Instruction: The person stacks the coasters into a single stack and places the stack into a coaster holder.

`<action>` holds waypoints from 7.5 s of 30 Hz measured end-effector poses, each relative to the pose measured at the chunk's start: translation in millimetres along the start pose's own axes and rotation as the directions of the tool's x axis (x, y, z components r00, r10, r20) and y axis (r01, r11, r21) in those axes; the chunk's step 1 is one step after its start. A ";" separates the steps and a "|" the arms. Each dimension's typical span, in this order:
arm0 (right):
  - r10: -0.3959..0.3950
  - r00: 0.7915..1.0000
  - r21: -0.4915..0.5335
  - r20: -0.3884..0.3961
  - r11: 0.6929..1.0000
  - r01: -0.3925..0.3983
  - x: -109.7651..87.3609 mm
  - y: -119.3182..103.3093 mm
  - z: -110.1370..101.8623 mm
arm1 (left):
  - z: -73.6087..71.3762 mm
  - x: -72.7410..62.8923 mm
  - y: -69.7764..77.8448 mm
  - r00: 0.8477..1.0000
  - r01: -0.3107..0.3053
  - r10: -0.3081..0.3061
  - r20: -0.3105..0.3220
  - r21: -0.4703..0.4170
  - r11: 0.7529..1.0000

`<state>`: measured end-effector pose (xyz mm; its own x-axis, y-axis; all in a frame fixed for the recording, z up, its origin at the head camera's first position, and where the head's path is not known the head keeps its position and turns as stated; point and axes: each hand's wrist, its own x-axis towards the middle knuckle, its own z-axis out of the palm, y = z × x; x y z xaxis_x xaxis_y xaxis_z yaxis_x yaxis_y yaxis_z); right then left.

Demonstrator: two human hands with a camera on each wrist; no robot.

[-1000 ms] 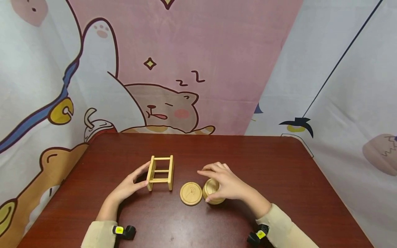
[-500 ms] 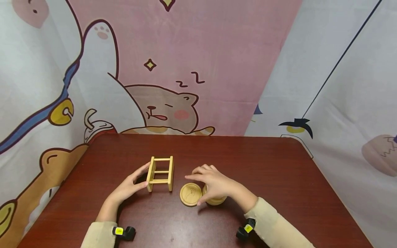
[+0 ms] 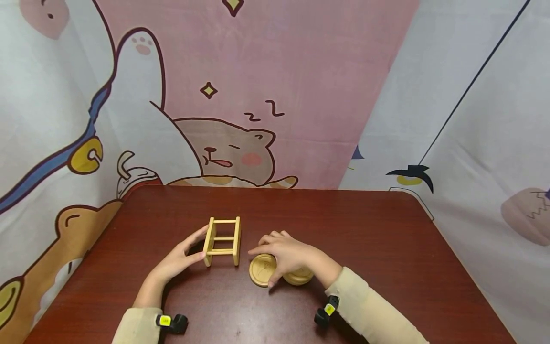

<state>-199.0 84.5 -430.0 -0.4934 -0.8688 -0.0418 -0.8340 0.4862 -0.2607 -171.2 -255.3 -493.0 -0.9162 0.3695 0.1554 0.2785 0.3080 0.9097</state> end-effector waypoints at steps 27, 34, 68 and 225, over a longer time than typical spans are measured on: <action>0.065 0.989 -0.091 0.133 0.994 -0.053 11.6 -5.1 6.0 | -1.3 0.9 2.3 1.000 0.002 -0.002 -0.003 -0.008 1.000; 0.055 0.989 -0.113 0.139 0.993 -0.039 13.0 -7.0 6.1 | -0.8 0.4 1.3 1.000 -0.002 0.002 -0.004 -0.007 1.000; -0.037 0.997 -0.044 -0.074 0.998 0.033 0.6 -7.0 -16.7 | 0.2 -0.4 1.6 1.000 -0.005 0.004 -0.004 -0.005 1.000; 0.140 0.962 0.145 -0.234 0.984 -0.108 -94.1 23.6 -1.0 | 0.4 0.5 6.9 0.998 -0.063 0.064 -0.029 0.030 0.998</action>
<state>-172.6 177.8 -431.3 -0.6494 -0.7457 0.1490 -0.7313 0.5586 -0.3915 -169.6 -252.7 -486.7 -0.9044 0.3628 0.2243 0.3443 0.3106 0.8860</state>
